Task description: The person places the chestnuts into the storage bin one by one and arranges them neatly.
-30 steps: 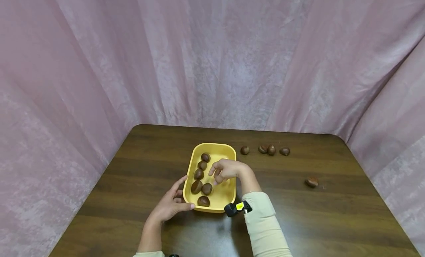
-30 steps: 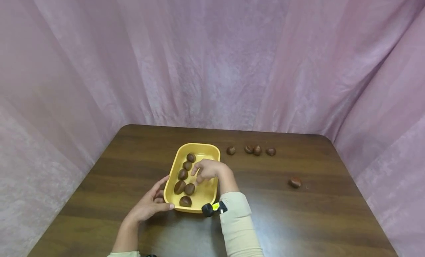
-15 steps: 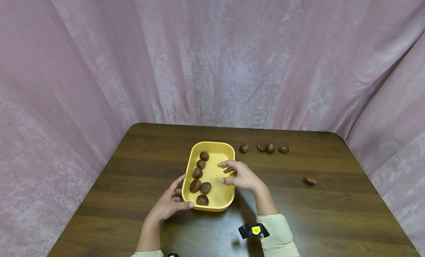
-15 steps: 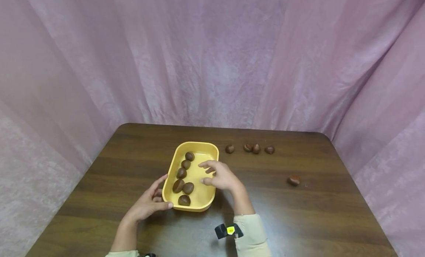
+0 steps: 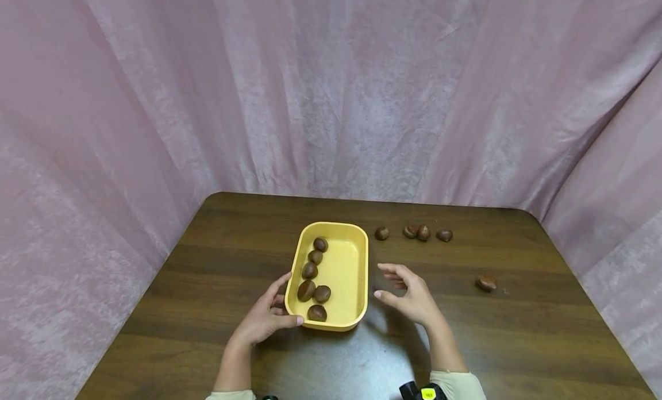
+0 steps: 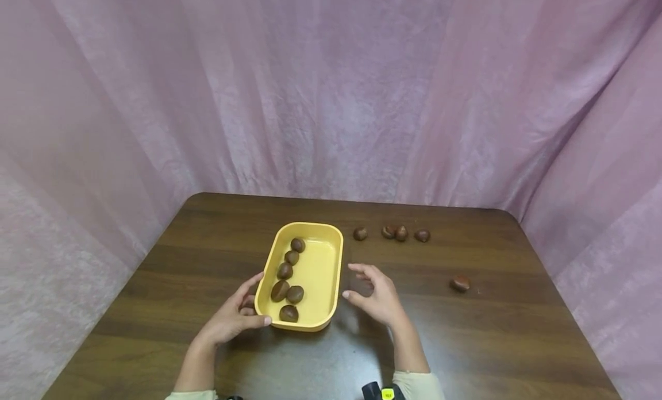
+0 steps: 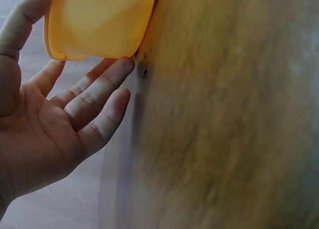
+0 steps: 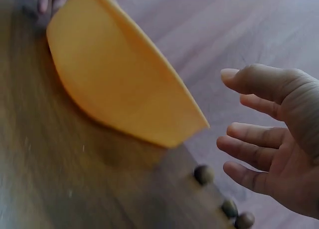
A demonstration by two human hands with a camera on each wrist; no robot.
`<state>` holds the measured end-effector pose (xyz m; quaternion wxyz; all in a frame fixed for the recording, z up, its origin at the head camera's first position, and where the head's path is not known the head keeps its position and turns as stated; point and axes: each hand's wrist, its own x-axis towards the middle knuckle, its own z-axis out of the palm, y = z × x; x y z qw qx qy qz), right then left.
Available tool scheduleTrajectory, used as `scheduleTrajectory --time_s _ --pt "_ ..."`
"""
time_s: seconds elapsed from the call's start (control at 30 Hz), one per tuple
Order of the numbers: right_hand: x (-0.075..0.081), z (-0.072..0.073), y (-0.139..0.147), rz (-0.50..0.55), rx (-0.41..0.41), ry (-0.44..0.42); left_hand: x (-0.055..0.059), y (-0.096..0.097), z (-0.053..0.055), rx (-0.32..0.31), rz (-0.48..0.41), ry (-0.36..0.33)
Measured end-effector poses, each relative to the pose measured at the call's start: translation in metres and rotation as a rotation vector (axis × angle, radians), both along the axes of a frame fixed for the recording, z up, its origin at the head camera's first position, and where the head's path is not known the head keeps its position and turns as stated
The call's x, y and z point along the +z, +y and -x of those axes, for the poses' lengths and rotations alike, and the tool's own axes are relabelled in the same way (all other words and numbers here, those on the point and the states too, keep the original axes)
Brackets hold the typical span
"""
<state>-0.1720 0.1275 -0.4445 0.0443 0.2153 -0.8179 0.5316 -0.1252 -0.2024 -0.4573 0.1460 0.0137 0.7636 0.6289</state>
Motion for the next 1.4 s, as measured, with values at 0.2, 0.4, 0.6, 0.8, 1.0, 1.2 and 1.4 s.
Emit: scheduleTrajectory --time_s 0.2,0.4,0.6,0.8,1.0,1.2,1.4 --pt "-0.01 -0.008 0.024 0.035 -0.07 -0.022 0.001 -0.002 -0.001 0.007 0.014 0.014" --pt "-0.013 -0.017 0.053 0.013 -0.167 -0.048 0.002 -0.001 -0.002 0.001 0.006 0.021" --pt "-0.012 -0.024 0.073 -0.036 -0.221 -0.107 0.002 0.001 -0.003 0.002 0.005 0.018" --pt "-0.015 -0.022 0.086 -0.047 -0.29 -0.114 0.001 0.003 -0.004 0.003 -0.007 0.011" --pt "-0.018 -0.019 0.098 -0.042 -0.354 -0.088 0.003 0.004 -0.003 0.008 -0.029 0.013" --pt "-0.022 -0.022 0.112 -0.04 -0.432 -0.112 0.002 0.005 -0.001 0.011 -0.021 0.015" --pt "-0.03 -0.024 0.126 -0.006 -0.515 -0.127 0.003 0.005 -0.002 0.01 -0.018 0.003"
